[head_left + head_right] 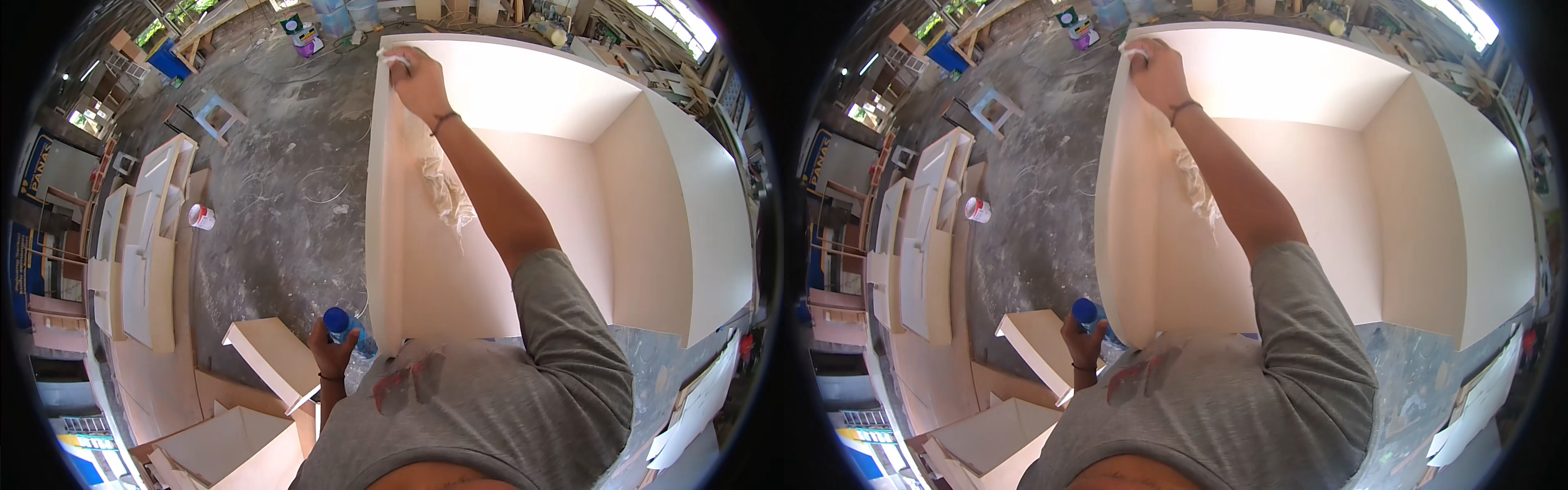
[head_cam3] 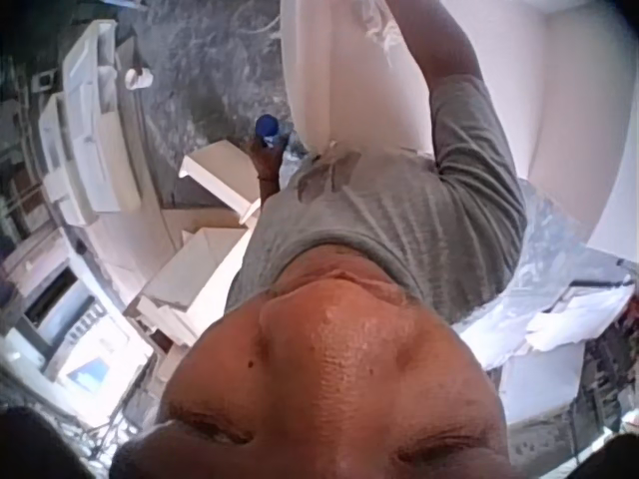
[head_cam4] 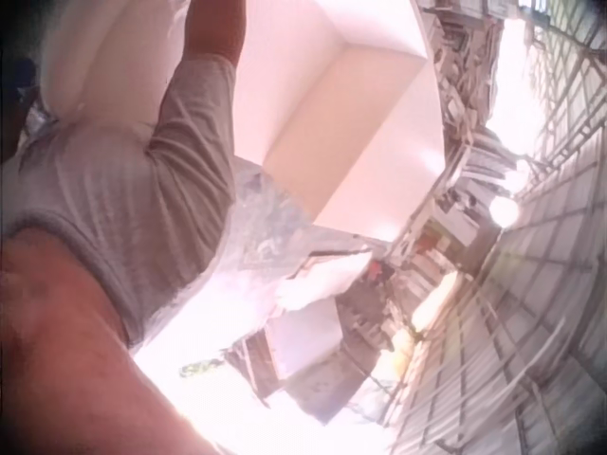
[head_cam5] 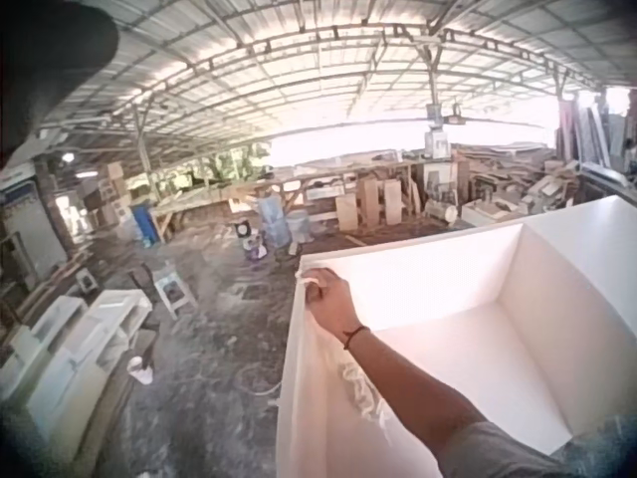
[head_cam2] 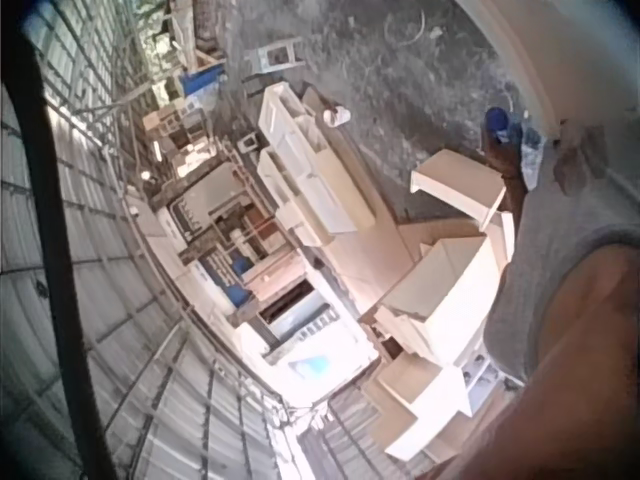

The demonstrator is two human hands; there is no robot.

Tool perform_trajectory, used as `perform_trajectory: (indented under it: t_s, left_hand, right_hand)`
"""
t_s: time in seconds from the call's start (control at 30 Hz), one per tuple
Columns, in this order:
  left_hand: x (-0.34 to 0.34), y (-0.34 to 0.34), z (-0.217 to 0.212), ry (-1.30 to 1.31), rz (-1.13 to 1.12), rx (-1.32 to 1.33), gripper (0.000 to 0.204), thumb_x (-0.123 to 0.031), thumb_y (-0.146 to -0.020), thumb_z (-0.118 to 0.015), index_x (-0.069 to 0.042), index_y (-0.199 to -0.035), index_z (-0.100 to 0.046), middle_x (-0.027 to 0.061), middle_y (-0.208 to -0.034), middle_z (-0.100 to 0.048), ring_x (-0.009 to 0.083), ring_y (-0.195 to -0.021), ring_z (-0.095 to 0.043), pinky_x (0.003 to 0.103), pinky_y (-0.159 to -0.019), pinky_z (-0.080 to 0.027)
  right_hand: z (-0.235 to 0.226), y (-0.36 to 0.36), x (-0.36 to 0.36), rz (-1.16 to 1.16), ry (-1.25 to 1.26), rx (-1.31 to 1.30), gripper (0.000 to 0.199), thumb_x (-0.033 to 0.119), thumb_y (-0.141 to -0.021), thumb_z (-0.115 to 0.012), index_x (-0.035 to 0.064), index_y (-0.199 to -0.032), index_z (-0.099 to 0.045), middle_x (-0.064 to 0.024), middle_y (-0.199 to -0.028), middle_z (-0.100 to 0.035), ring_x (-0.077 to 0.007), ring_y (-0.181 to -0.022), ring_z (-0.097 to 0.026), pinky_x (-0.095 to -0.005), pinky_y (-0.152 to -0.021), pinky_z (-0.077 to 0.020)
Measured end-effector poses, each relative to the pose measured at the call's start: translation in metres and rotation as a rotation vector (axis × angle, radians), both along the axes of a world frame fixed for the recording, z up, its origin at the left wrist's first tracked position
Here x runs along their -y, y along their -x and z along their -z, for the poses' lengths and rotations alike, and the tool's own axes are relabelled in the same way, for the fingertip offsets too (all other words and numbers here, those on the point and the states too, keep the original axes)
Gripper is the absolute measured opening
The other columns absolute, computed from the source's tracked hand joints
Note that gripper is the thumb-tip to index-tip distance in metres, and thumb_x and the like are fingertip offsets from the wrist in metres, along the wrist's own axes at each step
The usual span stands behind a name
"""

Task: The person pours liquid from a bottle onto a cloth and wipes the interior and exterior edges of a wooden furniture component.

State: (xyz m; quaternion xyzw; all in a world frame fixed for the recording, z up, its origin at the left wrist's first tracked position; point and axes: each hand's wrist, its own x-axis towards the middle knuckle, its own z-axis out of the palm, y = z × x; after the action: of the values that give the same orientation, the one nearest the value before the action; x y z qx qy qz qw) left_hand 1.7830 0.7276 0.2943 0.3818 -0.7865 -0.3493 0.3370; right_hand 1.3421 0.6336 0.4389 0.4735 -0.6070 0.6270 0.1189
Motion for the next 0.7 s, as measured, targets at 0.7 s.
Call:
perform_trajectory:
  t_s: [0.7]
  left_hand:
    - [-0.032,-0.003,0.004,-0.015,-0.093,-0.071,0.051,-0.045,-0.069,-0.082,-0.003,-0.083,-0.058,0.0052,-0.070,-0.053,0.0159,-0.060,-0.047,0.031,-0.055,-0.038]
  right_hand:
    - [0.041,-0.155,-0.138,-0.266,0.145,-0.120,0.031,-0.011,-0.076,-0.056,0.0048,-0.100,-0.067,-0.0150,-0.098,-0.067,-0.0294,-0.084,-0.065,-0.0323,-0.072,-0.0532]
